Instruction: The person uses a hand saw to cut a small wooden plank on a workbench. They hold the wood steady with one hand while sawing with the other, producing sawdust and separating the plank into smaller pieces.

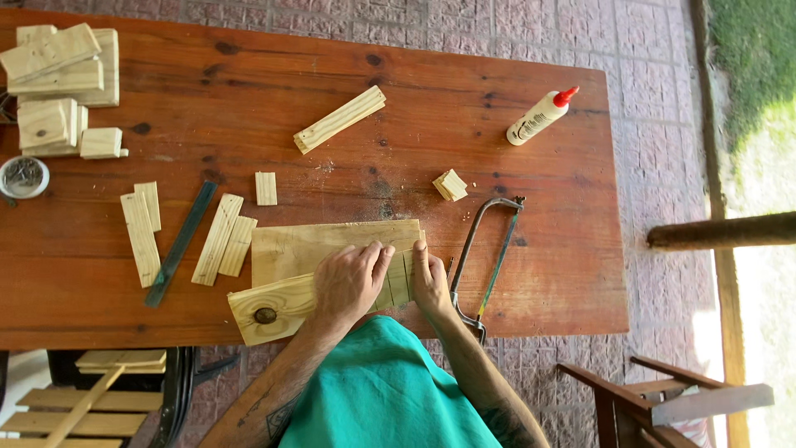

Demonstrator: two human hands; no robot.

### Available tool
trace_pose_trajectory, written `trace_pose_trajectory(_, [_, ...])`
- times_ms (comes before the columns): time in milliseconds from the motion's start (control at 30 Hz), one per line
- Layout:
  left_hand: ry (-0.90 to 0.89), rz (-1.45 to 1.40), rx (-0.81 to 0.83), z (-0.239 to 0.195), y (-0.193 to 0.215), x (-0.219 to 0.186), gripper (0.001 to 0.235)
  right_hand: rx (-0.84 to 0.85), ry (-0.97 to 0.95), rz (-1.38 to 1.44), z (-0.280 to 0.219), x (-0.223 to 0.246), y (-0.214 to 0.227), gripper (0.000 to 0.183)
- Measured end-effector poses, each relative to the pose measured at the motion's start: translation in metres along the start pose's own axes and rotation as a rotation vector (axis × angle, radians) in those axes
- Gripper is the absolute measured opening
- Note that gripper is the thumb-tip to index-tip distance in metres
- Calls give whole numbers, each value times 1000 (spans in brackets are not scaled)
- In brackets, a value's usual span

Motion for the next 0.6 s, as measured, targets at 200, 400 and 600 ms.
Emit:
trace_pose_trajectory(200, [46, 5, -70, -12, -3, -3, 29, -17, -71, -99, 16, -28, 14, 84])
trace_pose_trajectory(400, [-5, -154, 83, -3, -45, 38, 27, -84, 3, 124, 1, 58, 9, 70])
trace_pose_trajectory(600, [-92, -51, -41, -2, -18, 92, 31, -232, 29, 36, 36, 14, 23, 41])
Point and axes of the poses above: each hand's wrist, its own z-axis towards the middle knuckle, its own y-axis out of the back of the hand, x = y × z, the point moved 5 cm from there along z, towards the middle knuckle, and after that the axes turned 8 degrees about -z, right-handed, at the moved point
